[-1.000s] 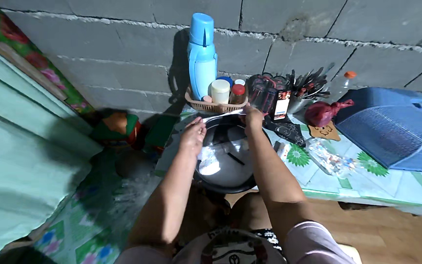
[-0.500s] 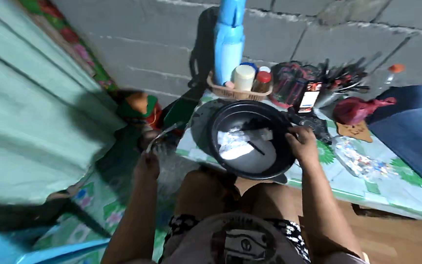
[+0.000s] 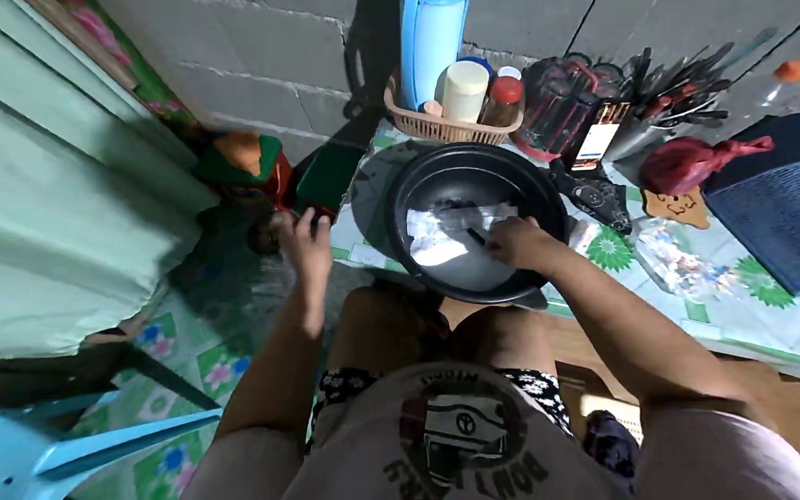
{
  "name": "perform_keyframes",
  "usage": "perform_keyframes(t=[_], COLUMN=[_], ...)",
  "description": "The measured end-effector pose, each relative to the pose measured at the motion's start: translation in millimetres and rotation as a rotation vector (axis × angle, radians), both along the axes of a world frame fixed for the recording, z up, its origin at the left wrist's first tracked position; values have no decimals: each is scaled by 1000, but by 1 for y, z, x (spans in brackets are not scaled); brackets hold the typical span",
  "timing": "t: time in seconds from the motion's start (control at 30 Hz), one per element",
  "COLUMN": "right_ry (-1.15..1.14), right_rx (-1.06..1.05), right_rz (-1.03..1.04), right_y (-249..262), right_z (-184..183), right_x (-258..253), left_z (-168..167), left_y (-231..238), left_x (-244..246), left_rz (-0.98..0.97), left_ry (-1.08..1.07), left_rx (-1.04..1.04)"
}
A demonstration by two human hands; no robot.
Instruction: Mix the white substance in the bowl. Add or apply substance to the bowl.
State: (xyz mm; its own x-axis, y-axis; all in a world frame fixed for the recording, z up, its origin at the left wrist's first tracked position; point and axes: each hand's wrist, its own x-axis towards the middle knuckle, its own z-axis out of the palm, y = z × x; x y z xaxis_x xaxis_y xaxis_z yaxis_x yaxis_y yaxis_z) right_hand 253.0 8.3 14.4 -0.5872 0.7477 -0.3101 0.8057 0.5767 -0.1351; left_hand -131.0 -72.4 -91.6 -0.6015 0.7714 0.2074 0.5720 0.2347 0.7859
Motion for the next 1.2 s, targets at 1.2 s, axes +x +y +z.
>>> perform_keyframes(t=[1.2], right_ry=[-238], right_rx=[-135], right_rz=[17], right_y=[-12], right_z=[18], right_x=[-33], left_z=[4], left_y=[66], left_x=[73], left_rz=[63], left_ry=[291], left_rx=[-476])
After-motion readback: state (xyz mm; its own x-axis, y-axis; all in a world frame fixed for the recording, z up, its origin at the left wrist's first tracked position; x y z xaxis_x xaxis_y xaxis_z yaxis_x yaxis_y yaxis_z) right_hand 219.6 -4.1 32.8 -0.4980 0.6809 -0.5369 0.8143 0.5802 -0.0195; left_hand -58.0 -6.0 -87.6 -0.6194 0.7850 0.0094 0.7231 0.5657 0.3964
